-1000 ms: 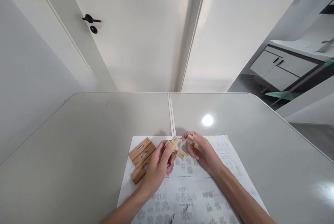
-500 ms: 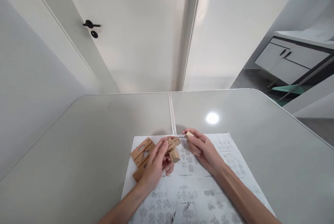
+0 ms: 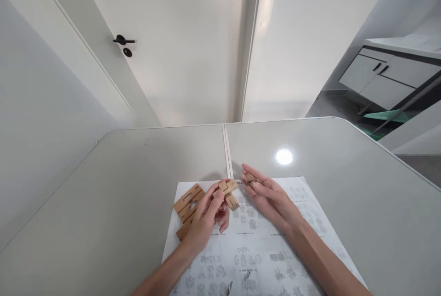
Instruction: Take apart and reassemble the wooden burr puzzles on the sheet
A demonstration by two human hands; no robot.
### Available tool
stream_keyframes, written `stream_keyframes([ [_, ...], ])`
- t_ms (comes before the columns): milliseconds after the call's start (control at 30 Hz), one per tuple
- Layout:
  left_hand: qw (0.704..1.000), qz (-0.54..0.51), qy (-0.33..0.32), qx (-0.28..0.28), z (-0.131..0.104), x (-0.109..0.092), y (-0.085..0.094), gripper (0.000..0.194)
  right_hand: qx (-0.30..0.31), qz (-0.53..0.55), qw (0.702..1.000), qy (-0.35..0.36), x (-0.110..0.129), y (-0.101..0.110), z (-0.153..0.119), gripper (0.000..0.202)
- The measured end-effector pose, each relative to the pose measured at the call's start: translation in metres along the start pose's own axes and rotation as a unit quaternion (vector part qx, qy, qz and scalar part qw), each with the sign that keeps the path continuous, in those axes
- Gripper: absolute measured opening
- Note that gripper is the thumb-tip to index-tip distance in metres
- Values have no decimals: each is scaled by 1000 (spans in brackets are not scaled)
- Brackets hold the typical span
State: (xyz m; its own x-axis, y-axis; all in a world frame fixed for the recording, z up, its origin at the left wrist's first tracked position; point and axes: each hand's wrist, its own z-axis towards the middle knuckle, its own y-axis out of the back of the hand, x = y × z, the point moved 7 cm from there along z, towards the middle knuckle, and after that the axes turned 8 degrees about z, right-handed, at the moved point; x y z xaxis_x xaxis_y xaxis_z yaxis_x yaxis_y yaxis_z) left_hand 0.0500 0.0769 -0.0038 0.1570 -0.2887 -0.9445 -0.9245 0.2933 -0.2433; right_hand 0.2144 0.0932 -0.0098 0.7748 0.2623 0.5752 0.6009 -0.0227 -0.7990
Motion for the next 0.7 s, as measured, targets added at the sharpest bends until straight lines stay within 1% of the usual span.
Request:
stream_keyframes([
  [67, 1000, 5, -11, -6, 1, 0, 2, 49, 21, -4, 1000, 13, 2, -1, 0, 50],
  [133, 1000, 14, -22, -8, 2, 1, 3, 49, 36, -5, 999, 12, 2, -1, 1, 48],
  [233, 999, 32, -31, -10, 3, 3, 4, 50, 33, 4, 999, 4, 1, 1, 3, 48],
  [333, 998, 47, -37, -25, 3, 2, 6, 48, 25, 14, 1000, 1, -1, 2, 5, 51],
  [467, 996, 53, -54, -44, 3, -4, 7, 46, 34, -34, 999, -5, -4, -1, 5, 58],
  [600, 994, 58, -68, -62, 2, -6, 9, 44, 71, -93, 993, -5, -9, -9, 4, 58],
  [700, 992, 74, -73, -72, 1, -5, 10, 45, 108, -101, 988, -37, -18, -12, 4, 67],
])
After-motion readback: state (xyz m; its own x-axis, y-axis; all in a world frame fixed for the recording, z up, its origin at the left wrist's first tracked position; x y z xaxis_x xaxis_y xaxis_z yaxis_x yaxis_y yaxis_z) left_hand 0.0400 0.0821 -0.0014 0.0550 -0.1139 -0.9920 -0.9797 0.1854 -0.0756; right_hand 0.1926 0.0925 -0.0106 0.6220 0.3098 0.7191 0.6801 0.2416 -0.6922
